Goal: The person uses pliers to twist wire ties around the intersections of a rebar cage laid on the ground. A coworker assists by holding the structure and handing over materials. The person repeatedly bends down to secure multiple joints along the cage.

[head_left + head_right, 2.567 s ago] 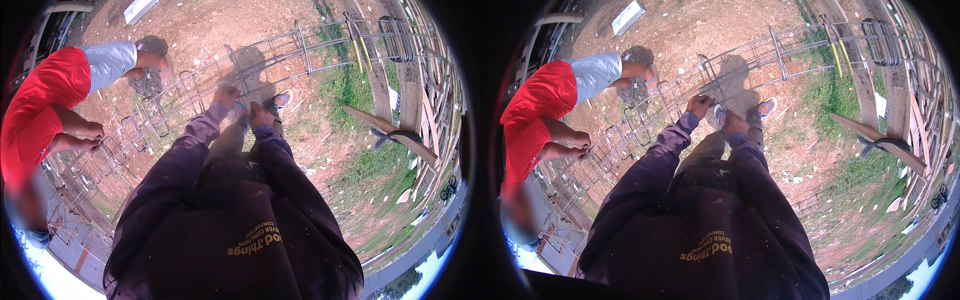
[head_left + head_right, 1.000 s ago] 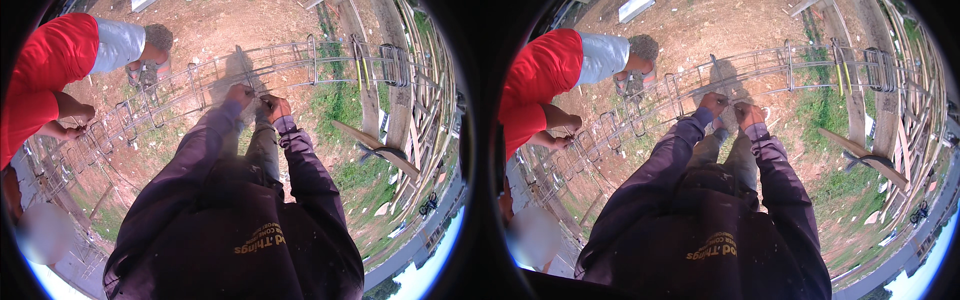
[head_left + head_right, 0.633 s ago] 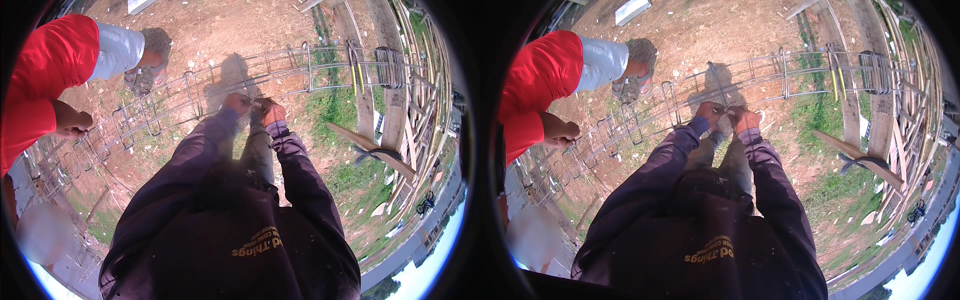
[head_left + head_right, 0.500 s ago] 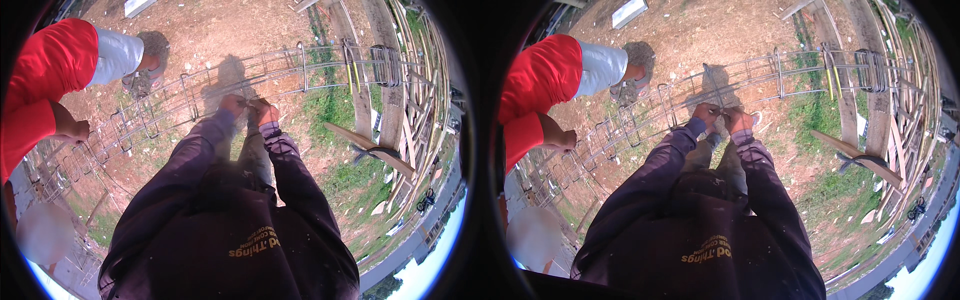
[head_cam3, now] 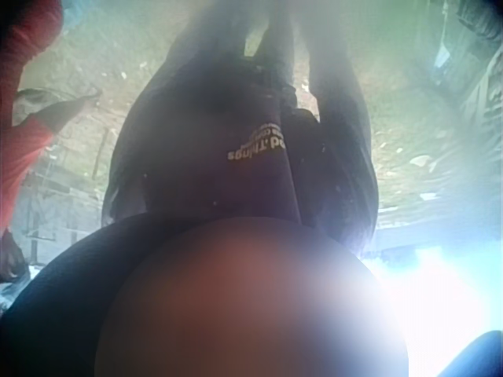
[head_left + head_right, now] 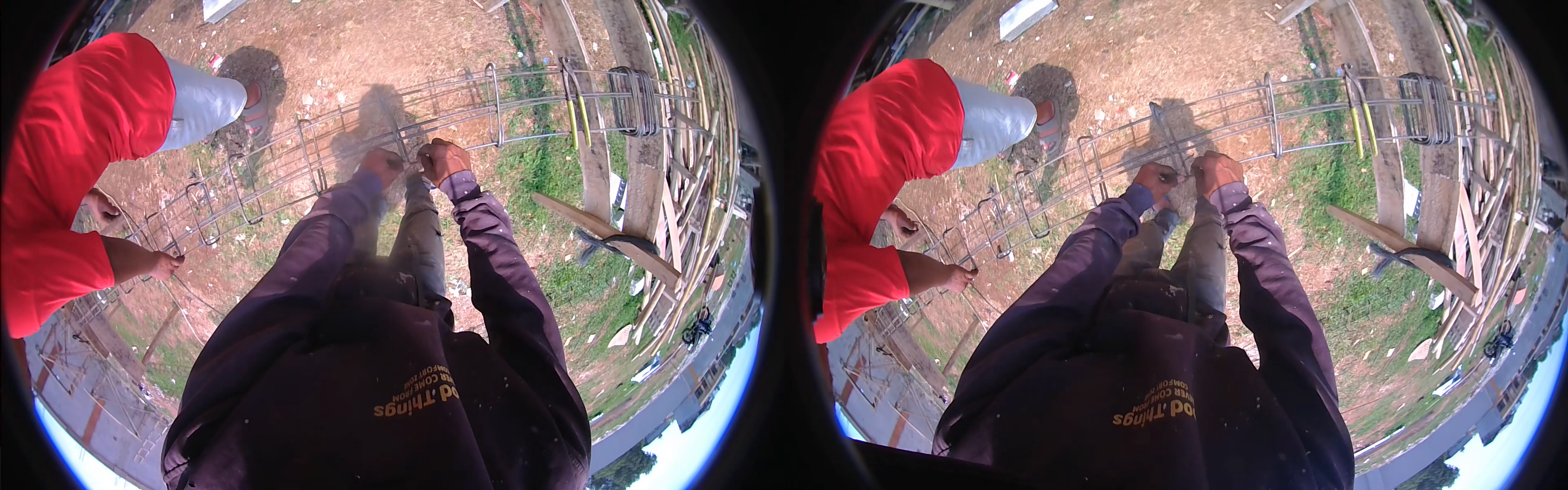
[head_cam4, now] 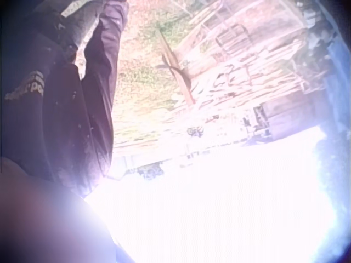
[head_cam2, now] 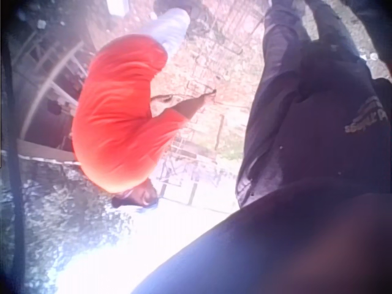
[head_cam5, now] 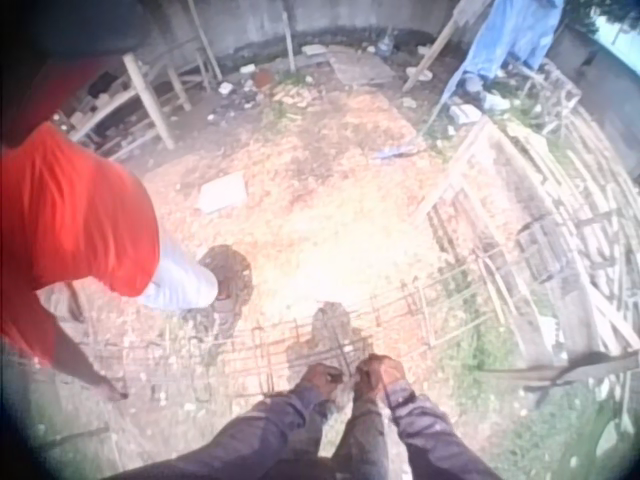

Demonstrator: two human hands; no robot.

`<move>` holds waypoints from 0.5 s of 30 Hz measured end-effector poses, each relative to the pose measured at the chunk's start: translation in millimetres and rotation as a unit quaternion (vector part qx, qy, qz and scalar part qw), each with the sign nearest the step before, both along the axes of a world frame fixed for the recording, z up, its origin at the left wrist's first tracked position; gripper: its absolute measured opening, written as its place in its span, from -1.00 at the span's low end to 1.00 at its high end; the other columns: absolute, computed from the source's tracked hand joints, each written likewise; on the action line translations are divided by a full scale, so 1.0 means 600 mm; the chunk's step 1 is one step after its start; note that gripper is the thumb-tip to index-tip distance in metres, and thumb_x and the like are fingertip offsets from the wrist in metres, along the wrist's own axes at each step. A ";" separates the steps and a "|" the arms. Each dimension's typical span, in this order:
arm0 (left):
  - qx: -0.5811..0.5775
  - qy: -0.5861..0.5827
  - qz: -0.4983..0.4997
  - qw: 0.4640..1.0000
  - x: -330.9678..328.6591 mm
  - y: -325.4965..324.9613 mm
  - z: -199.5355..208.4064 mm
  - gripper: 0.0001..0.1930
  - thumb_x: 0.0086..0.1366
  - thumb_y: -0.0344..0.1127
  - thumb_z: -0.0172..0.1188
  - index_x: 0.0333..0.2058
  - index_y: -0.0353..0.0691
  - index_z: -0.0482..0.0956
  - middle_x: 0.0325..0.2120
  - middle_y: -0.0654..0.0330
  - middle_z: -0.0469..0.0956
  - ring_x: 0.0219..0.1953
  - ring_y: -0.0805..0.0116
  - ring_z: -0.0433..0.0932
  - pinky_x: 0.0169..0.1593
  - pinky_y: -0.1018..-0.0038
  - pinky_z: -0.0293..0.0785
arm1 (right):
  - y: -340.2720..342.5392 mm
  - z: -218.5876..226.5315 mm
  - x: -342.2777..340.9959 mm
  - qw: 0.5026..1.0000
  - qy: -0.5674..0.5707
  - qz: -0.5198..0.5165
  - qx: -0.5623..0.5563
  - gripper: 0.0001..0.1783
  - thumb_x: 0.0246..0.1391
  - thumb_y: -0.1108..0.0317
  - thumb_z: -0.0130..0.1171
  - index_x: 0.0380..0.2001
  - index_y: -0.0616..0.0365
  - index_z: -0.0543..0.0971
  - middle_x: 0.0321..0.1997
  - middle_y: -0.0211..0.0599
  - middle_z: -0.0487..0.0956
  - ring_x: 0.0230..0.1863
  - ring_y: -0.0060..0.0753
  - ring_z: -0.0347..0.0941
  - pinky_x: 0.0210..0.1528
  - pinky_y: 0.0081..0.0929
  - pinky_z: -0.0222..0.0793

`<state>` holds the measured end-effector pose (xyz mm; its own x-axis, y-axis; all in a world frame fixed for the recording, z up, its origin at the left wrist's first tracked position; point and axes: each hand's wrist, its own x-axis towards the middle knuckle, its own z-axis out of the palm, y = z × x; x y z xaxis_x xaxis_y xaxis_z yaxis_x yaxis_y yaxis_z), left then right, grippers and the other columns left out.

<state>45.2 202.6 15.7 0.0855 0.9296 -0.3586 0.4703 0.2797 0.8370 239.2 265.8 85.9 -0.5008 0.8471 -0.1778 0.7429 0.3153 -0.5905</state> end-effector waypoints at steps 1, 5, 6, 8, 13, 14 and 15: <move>0.006 0.002 -0.008 1.000 0.000 -0.001 0.001 -0.72 0.10 -0.14 0.36 -0.43 -0.28 0.67 -0.55 0.01 0.60 -0.48 0.20 0.57 -0.30 0.35 0.47 | 0.004 -0.003 -0.004 1.000 -0.017 -0.010 0.002 -0.86 -0.08 0.25 0.24 -0.40 -0.04 0.66 -0.38 -0.28 0.58 -0.29 -0.08 0.54 -0.23 -0.22 0.47; 0.003 0.025 -0.009 1.000 0.006 -0.004 0.010 -0.73 0.09 -0.14 0.36 -0.40 -0.26 0.67 -0.56 0.04 0.60 -0.47 0.22 0.58 -0.30 0.36 0.48 | 0.020 -0.012 -0.040 0.992 -0.107 -0.063 -0.035 -0.83 -0.18 0.15 0.32 -0.44 -0.12 0.67 -0.32 -0.35 0.62 -0.25 -0.17 0.56 -0.20 -0.27 0.48; 0.006 0.035 0.007 0.999 0.008 -0.004 0.013 -0.73 0.09 -0.14 0.36 -0.38 -0.25 0.67 -0.55 0.04 0.60 -0.47 0.23 0.58 -0.30 0.36 0.48 | 0.024 -0.013 -0.049 0.982 -0.157 -0.085 -0.060 -0.81 -0.21 0.13 0.33 -0.45 -0.14 0.67 -0.30 -0.36 0.63 -0.24 -0.19 0.57 -0.20 -0.28 0.49; -0.012 0.018 0.034 0.999 0.013 -0.007 0.020 -0.73 0.09 -0.15 0.36 -0.35 -0.25 0.66 -0.55 0.05 0.60 -0.47 0.24 0.58 -0.30 0.36 0.48 | 0.037 -0.015 -0.076 0.958 -0.257 -0.082 -0.097 -0.73 -0.30 0.12 0.35 -0.43 -0.08 0.67 -0.27 -0.28 0.65 -0.18 -0.22 0.59 -0.14 -0.31 0.49; -0.055 -0.027 0.071 0.996 0.026 -0.015 0.026 -0.72 0.09 -0.17 0.36 -0.31 -0.23 0.66 -0.53 0.05 0.61 -0.47 0.24 0.58 -0.27 0.37 0.48 | 0.054 -0.017 -0.084 0.947 -0.288 -0.067 -0.126 -0.76 -0.18 0.27 0.29 -0.36 0.06 0.67 -0.23 -0.19 0.66 -0.12 -0.22 0.61 -0.13 -0.33 0.52; -0.066 -0.040 0.088 0.993 0.031 -0.018 0.026 -0.73 0.10 -0.17 0.35 -0.31 -0.23 0.66 -0.52 0.05 0.62 -0.47 0.22 0.58 -0.26 0.37 0.49 | 0.050 -0.017 -0.078 0.952 -0.277 -0.059 -0.116 -0.76 -0.18 0.27 0.29 -0.36 0.06 0.67 -0.23 -0.19 0.66 -0.12 -0.22 0.61 -0.12 -0.33 0.52; -0.076 -0.042 0.114 0.990 0.036 -0.022 0.026 -0.73 0.10 -0.17 0.34 -0.31 -0.22 0.66 -0.51 0.05 0.62 -0.48 0.19 0.58 -0.26 0.37 0.49 | 0.046 -0.018 -0.071 0.952 -0.281 -0.048 -0.112 -0.75 -0.17 0.22 0.30 -0.33 -0.05 0.67 -0.24 -0.26 0.67 -0.12 -0.20 0.60 -0.12 -0.33 0.51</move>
<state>67.0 189.3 31.5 -0.0857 0.8639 -0.4963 0.3107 0.4965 0.8106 196.9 293.3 74.8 -0.1954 0.7928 -0.5773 0.9804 0.1433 -0.1351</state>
